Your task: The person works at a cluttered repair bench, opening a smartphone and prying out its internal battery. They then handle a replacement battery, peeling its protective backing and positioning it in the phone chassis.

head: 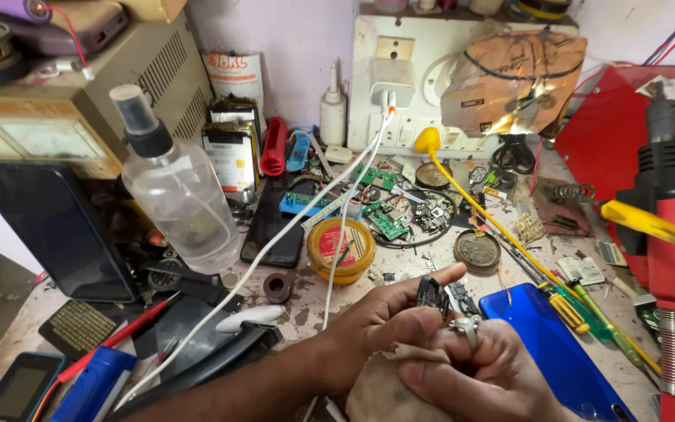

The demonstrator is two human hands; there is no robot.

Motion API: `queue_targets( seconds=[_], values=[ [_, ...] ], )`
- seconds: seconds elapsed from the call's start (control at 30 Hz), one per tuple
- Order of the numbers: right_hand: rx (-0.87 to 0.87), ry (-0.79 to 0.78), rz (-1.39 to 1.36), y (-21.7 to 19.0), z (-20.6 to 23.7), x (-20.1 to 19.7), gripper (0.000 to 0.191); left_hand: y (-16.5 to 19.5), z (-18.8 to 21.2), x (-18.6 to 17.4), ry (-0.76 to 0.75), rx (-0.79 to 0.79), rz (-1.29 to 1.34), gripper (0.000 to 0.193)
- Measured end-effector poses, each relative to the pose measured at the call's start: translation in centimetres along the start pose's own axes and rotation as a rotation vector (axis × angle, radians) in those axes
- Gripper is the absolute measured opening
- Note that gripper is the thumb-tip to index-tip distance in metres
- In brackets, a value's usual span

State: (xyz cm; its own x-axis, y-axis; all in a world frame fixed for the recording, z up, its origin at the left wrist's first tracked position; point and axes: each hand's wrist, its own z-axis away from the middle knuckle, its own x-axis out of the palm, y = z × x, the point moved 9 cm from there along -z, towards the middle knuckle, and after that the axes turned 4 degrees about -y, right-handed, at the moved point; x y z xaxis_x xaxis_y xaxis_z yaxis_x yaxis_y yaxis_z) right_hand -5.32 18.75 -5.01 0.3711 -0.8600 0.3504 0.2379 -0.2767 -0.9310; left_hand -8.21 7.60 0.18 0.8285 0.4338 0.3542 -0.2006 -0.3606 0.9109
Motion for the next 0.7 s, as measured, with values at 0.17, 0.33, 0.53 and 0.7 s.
queue_targets(
  seconds=[0.17,0.33,0.53,0.7],
  values=[
    [0.051,-0.012,-0.047,2.1,-0.8,-1.2,0.013,-1.9,-0.2,-1.2,-0.027,-0.027,0.058,0.087],
    [0.049,-0.004,-0.147,0.7,-1.1,2.2,0.011,-2.6,0.3,-1.1,-0.028,-0.054,0.077,0.083],
    [0.134,0.086,-0.021,0.9,-0.2,1.8,0.016,-3.3,0.1,-0.5,-0.033,-0.105,0.219,0.084],
    [0.171,0.097,0.005,-0.1,-0.3,3.1,0.02,-4.4,-0.1,-0.6,-0.042,-0.135,0.318,0.087]
  ],
)
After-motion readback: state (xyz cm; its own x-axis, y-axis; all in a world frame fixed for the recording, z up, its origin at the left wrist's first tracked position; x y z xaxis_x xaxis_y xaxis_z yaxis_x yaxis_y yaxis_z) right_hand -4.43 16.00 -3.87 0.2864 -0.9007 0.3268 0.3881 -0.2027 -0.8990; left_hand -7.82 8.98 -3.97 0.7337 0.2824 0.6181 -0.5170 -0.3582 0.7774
